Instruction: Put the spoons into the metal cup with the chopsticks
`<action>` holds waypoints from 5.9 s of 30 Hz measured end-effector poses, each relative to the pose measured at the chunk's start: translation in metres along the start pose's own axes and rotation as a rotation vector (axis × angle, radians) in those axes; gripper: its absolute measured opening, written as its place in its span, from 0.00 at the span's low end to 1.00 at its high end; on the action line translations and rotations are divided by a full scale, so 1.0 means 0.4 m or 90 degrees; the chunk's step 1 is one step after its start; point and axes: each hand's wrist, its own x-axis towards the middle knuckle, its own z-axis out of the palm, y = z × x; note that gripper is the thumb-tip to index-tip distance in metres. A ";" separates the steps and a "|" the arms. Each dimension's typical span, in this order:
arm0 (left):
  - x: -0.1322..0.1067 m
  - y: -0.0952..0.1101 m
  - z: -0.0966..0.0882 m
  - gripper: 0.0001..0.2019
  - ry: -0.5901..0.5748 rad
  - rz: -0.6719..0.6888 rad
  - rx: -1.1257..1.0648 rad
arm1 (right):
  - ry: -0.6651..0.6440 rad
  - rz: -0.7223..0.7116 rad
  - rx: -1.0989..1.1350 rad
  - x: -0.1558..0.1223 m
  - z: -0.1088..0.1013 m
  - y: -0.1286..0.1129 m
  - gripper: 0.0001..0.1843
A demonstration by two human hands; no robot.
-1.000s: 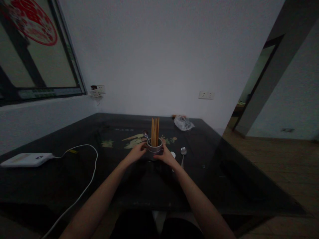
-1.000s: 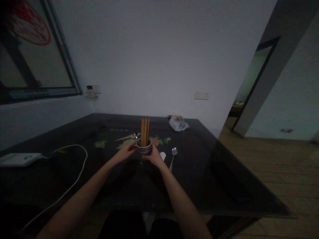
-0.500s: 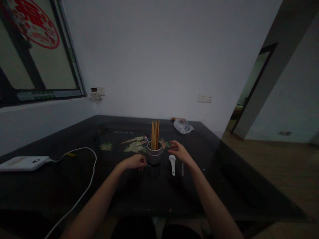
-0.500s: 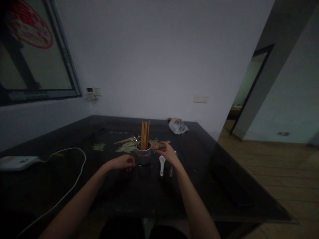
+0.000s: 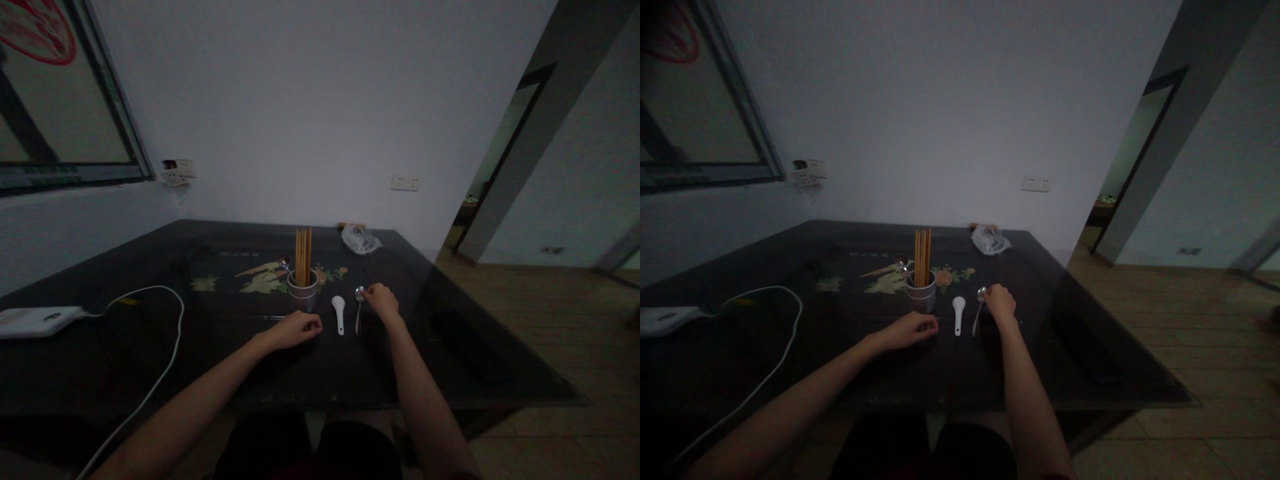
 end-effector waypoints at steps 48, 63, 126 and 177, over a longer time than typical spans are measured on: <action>-0.052 -0.055 -0.169 0.21 0.187 -0.070 0.108 | -0.106 -0.149 0.892 -0.005 -0.001 -0.037 0.21; 0.040 -0.143 -0.042 0.40 0.333 -0.039 -0.330 | -0.063 -0.189 0.959 -0.027 -0.010 -0.063 0.17; 0.042 -0.166 -0.049 0.42 0.336 -0.018 -0.402 | -0.276 -0.292 0.984 -0.063 -0.046 -0.331 0.21; 0.040 -0.176 -0.048 0.40 0.348 -0.021 -0.356 | -0.128 -0.363 0.523 0.027 0.064 -0.323 0.06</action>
